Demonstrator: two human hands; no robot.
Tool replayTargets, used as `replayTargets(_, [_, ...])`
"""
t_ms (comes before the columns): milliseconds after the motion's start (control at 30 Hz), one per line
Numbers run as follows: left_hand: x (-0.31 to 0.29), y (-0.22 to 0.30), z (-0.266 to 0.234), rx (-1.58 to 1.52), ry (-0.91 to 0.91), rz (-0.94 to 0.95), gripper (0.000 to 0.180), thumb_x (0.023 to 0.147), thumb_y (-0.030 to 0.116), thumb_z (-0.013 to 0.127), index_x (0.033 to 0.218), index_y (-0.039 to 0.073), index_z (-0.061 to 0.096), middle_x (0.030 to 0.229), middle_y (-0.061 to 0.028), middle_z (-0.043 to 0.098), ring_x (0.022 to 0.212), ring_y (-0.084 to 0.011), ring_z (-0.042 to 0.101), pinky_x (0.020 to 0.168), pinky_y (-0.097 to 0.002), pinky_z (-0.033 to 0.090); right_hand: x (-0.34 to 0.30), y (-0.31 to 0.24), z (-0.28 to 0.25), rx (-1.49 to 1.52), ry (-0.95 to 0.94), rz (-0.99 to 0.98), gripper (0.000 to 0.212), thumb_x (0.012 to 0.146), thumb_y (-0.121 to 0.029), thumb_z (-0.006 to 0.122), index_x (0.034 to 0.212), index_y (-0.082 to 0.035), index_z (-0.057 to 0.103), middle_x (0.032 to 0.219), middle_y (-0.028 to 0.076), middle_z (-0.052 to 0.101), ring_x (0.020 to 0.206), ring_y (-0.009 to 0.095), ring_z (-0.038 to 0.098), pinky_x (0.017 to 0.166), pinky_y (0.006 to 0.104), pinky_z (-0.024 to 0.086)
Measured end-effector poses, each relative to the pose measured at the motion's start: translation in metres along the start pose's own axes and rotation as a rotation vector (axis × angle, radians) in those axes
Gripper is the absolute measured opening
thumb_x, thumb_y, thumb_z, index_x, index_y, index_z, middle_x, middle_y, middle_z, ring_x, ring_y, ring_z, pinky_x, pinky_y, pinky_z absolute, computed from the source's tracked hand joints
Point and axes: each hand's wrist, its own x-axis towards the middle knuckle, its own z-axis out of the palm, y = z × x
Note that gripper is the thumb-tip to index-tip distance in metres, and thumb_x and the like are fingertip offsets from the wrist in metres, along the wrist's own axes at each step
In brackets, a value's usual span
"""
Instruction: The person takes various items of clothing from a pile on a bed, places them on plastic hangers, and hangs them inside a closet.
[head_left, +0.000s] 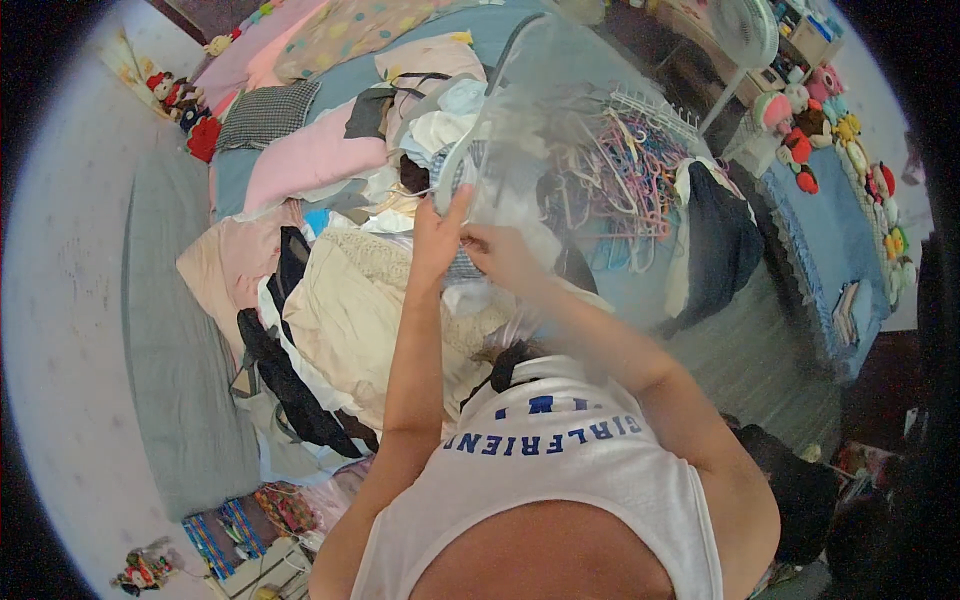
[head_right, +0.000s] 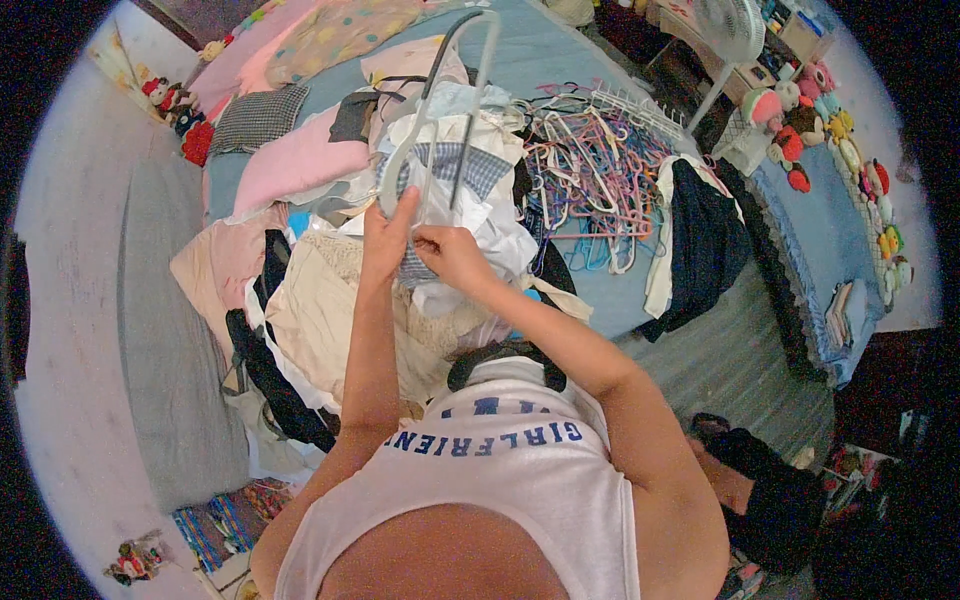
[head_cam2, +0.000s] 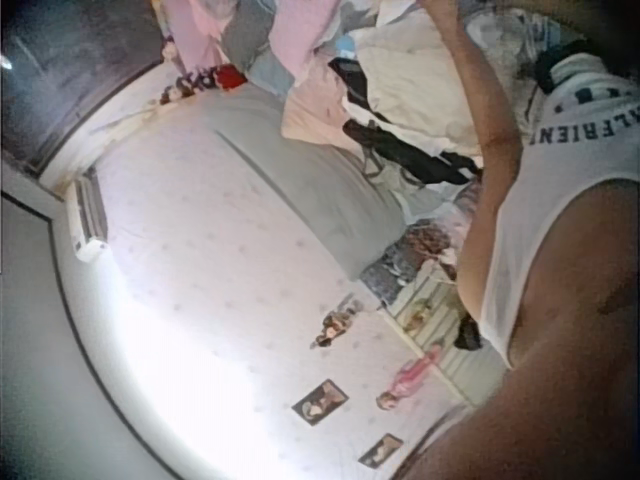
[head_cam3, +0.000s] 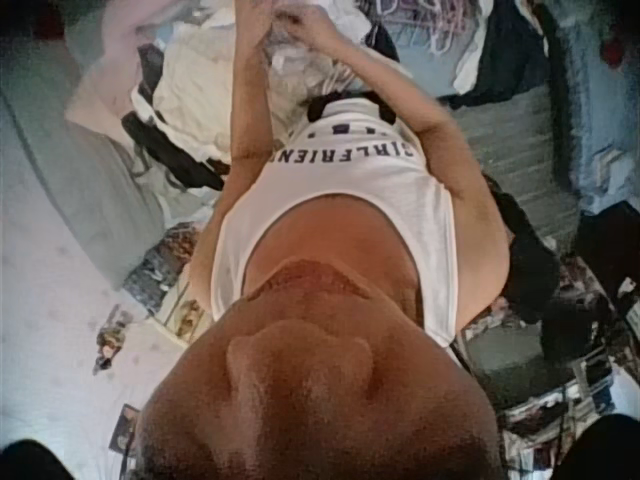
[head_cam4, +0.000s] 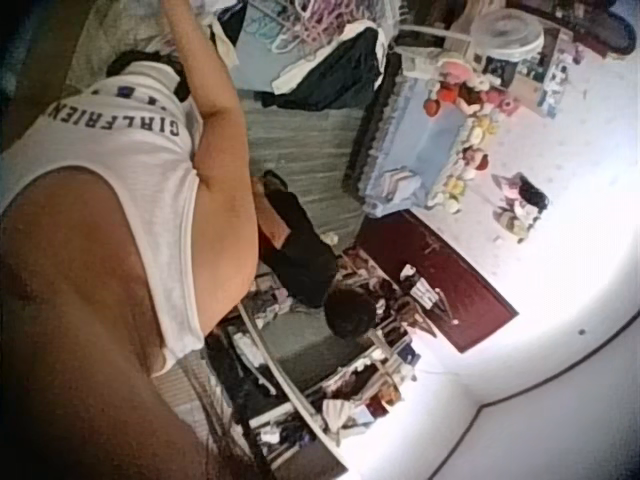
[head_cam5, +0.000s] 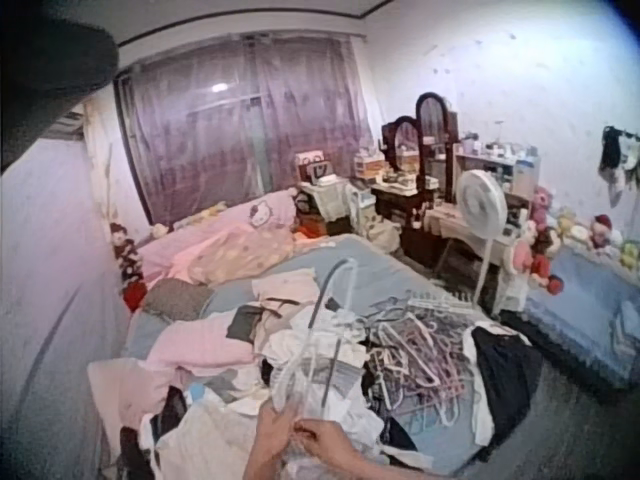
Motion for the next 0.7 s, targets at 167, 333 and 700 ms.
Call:
replayTargets(167, [-0.013,-0.004,-0.02,0.057,0.121,-0.059,0.032,0.086,0.026,0.056,0.104,-0.001,0.055,0.093,-0.0029,0.058,0.082,-0.009,0.051,0.073,-0.0241,0.042,-0.002,-0.008,-0.037,-0.022,0.202,0.156,0.012,0.079,-0.014,0.061,0.08,-0.002,0.06,0.067,0.003,0.059,0.057,0.01,0.054,0.054,0.0228,0.043])
replayTargets(333, [-0.018,0.0,-0.015,0.011,0.184,-0.113,0.039,0.089,0.03,0.05,0.109,-0.003,0.052,0.099,-0.0058,0.057,0.087,-0.011,0.052,0.076,-0.0255,0.043,0.035,0.086,-0.079,0.077,0.231,0.483,0.062,0.067,-0.041,0.073,0.11,-0.004,0.047,0.08,0.005,0.056,0.066,0.013,0.053,0.061,0.0268,0.045])
replayTargets(700, [-0.054,0.025,-0.011,0.355,0.358,-0.021,0.056,0.094,0.043,0.026,0.078,-0.005,0.05,0.073,-0.0026,0.05,0.07,-0.0116,0.042,0.065,-0.028,0.037,0.075,0.054,-0.105,0.758,0.006,0.453,0.014,0.085,-0.011,0.05,0.087,0.002,0.055,0.076,0.008,0.058,0.066,0.017,0.057,0.063,0.0299,0.049])
